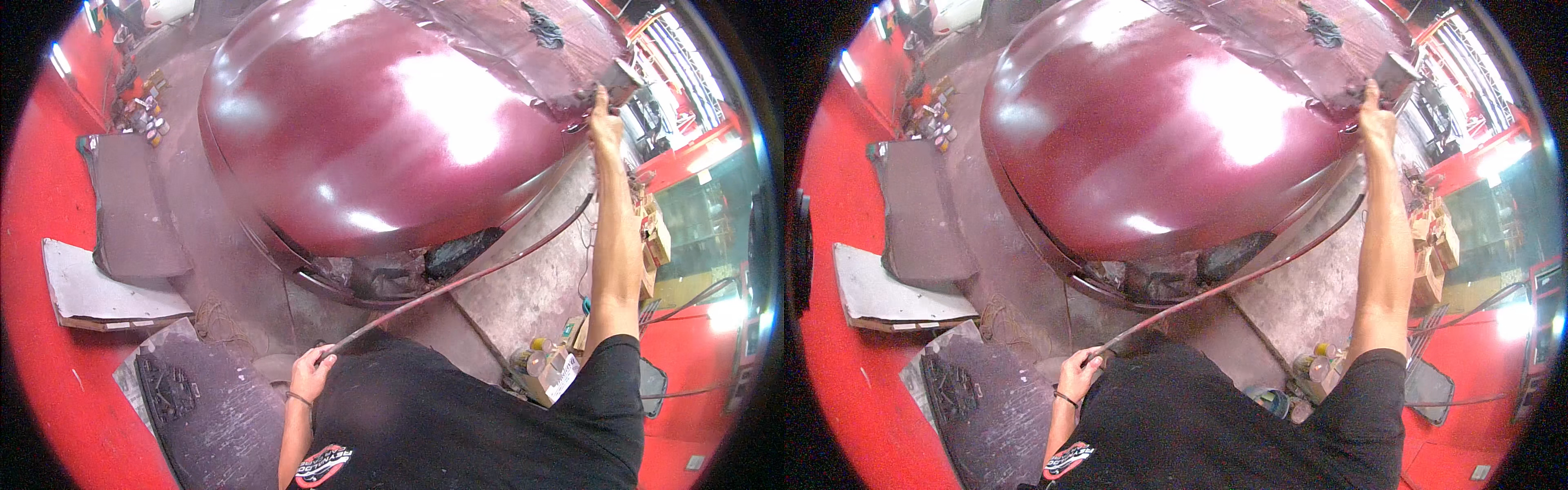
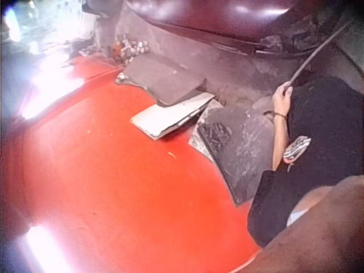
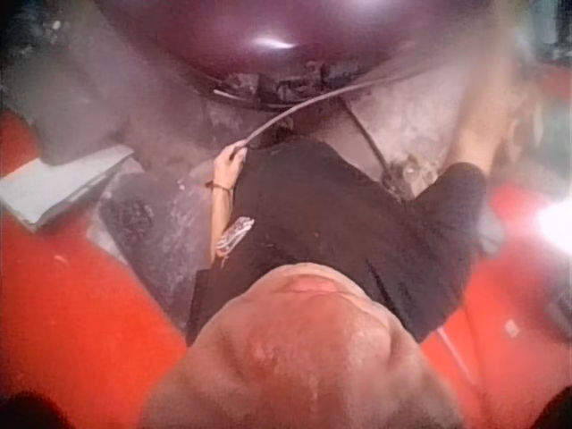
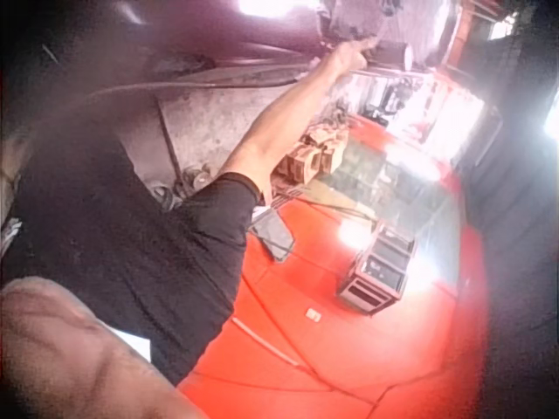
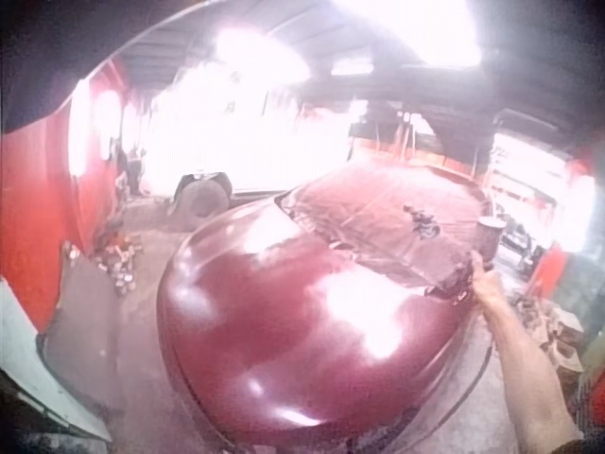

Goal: The person mixes dark red paint from several cans into a spray gun cup while sitting on the floor. They then stand up and spray paint a detached maroon car hood, applying multiple coats to the surface.

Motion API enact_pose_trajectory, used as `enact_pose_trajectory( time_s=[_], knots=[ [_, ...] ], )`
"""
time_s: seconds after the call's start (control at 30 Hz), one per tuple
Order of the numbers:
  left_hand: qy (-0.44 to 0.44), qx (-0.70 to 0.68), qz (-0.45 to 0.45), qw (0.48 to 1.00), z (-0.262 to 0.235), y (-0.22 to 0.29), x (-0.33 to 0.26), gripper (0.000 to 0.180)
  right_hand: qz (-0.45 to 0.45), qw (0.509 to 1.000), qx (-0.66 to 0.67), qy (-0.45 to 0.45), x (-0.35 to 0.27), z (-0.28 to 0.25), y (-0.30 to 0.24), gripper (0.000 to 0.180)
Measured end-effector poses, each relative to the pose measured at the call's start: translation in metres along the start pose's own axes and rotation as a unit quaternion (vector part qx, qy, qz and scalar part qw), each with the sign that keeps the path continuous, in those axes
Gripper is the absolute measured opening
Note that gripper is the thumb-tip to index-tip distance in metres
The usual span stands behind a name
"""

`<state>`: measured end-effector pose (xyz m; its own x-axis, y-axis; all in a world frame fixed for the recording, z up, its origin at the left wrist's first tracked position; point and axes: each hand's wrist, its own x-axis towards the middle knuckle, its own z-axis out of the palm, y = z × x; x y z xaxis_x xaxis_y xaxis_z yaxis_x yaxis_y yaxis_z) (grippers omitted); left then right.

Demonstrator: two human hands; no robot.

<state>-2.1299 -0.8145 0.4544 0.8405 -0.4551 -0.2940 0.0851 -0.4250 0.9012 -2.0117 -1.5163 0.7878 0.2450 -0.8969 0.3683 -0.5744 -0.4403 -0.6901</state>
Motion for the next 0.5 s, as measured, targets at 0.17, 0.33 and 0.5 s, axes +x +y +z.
enact_pose_trajectory(
  time_s=[0.17,0.33,0.5],
  knots=[
    [0.002,-0.007,0.014,1.0,0.007,0.015,-0.001,0.027,-0.022,1.0,0.008,0.008,-0.004,-0.006,-0.028,0.099],
    [0.004,0.013,-0.019,1.0,-0.009,-0.018,-0.023,0.029,-0.058,0.988,0.082,-0.114,-0.094,0.011,-0.064,0.075],
    [0.016,0.017,-0.09,0.996,-0.035,-0.091,-0.068,0.031,-0.11,0.951,0.165,-0.236,-0.201,0.041,-0.079,0.066]
  ],
)
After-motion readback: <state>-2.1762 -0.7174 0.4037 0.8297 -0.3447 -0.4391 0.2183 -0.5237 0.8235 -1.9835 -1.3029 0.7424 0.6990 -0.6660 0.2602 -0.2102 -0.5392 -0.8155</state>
